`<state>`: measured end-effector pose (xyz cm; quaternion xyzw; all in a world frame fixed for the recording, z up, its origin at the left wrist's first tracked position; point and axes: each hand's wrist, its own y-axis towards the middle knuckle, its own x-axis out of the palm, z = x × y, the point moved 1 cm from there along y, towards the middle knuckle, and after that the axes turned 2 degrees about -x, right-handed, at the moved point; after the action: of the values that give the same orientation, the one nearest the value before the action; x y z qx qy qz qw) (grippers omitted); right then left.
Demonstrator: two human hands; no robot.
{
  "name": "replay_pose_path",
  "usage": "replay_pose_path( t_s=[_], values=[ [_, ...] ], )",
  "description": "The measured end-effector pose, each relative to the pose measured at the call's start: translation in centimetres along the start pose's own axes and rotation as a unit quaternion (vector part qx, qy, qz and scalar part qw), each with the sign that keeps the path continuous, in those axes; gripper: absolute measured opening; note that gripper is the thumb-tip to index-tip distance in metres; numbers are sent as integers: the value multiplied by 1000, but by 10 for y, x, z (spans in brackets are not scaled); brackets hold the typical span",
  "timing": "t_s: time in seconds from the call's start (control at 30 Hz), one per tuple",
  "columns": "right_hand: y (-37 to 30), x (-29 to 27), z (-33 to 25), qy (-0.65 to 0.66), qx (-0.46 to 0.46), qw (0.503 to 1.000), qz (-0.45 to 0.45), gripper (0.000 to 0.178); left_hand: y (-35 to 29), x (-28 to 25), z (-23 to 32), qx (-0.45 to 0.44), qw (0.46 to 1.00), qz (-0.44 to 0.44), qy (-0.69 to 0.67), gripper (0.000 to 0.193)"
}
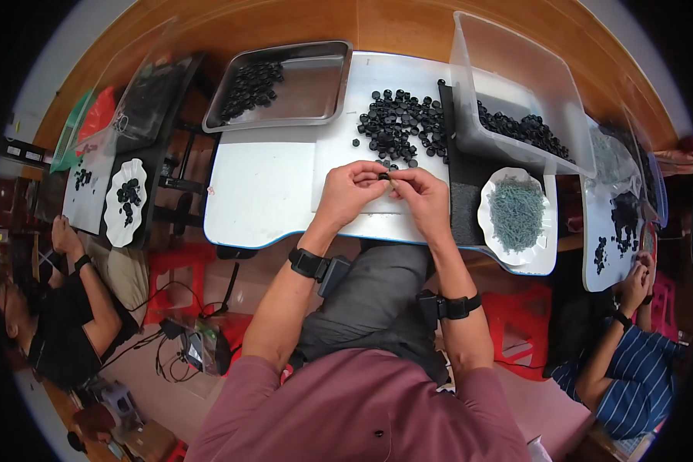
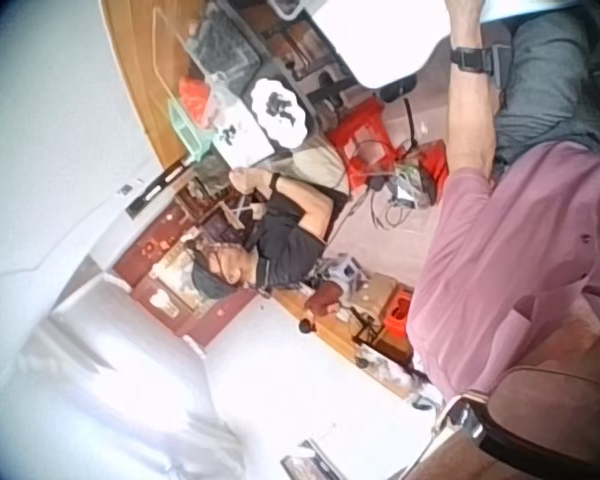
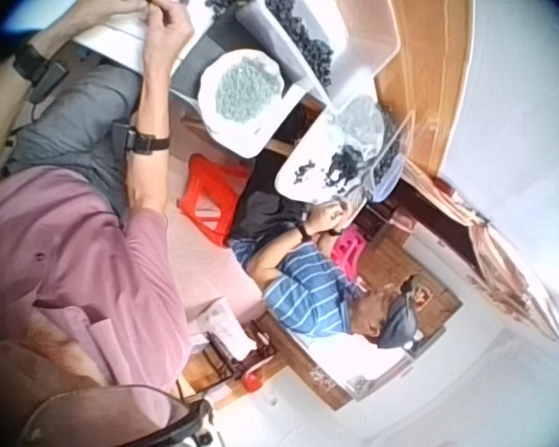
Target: Manual assembly and inspection of small black plastic components by hand in a workshop setting.
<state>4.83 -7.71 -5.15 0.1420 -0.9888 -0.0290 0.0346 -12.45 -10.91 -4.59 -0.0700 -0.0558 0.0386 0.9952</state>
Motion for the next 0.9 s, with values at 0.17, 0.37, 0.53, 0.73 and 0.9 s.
replay_pose_path(
  t_s=[0.17,0.37,0.53,0.73,0.9],
  values=[
    [-1,1,5,-7,-6,1000,3,13,0,1,-3,10,1000,-4,-18,26],
    [0,-1,6,-20,-8,1000,2,14,-1,7,0,18,1000,10,-10,26],
    [1,0,6,-39,-26,999,-4,15,-1,5,0,11,1000,15,-6,25],
    [0,1,4,-62,-41,997,-3,16,-1,4,2,-5,1000,23,0,26],
    [-5,-1,0,-56,-69,995,48,17,-5,3,-4,35,998,-9,-49,31]
  ],
)
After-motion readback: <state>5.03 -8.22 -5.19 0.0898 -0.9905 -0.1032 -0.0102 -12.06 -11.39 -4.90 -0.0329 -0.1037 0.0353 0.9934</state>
